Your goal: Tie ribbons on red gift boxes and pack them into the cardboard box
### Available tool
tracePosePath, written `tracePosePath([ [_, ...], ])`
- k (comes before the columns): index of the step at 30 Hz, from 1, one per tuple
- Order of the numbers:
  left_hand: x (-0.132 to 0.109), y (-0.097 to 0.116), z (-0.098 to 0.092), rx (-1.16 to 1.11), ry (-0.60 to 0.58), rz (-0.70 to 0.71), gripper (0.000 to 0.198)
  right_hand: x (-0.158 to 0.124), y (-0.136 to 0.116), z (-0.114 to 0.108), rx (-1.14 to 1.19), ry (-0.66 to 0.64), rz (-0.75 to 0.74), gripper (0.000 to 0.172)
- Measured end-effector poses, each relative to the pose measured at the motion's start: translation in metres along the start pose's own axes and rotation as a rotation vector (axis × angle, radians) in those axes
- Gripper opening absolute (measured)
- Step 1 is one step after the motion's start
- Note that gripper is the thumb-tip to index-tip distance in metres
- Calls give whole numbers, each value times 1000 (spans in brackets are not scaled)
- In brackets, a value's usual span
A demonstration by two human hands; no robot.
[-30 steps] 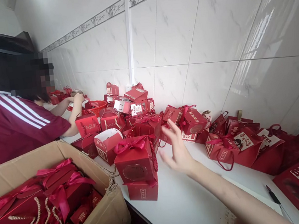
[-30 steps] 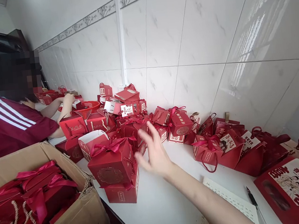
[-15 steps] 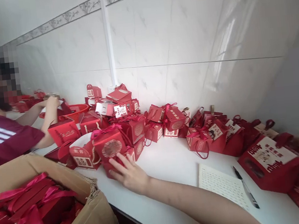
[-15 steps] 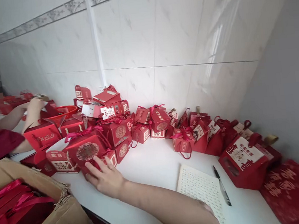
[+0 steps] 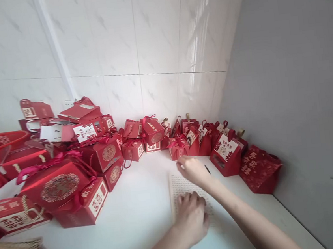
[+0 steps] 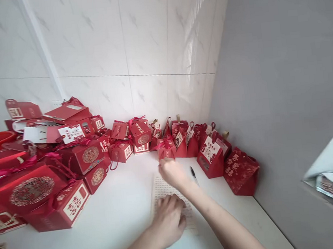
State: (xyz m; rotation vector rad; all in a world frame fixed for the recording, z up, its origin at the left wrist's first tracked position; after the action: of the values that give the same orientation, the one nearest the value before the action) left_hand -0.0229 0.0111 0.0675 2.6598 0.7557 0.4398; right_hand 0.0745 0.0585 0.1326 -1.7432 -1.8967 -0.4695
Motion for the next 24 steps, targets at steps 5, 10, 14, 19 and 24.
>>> tracePosePath([
  [5,40,-29,-21,-273,-113,-15,19,-32,92,-25,-141,445,337,22],
  [10,70,-69,-22,-673,166,-29,19,-51,139,-35,-168,708,537,41],
  [14,64,-83,-22,-602,376,19,15,-55,155,-27,-112,510,592,39],
  [19,55,-76,-36,-452,544,110,27,-53,122,-41,43,849,381,28],
  [24,58,-81,-53,-851,514,-64,27,-48,67,-49,690,820,343,21],
])
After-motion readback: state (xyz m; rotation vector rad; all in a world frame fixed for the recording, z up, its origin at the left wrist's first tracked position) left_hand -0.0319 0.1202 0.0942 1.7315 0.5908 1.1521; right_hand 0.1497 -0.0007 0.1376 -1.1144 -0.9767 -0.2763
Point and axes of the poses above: each hand's wrist, its own x-axis towards the middle knuckle, its own z-axis out of the palm, y = z × x, the point moved 1 cm from there along x, towards the middle knuckle, and after that the axes turned 3 degrees about z, right-handed, at the moved point
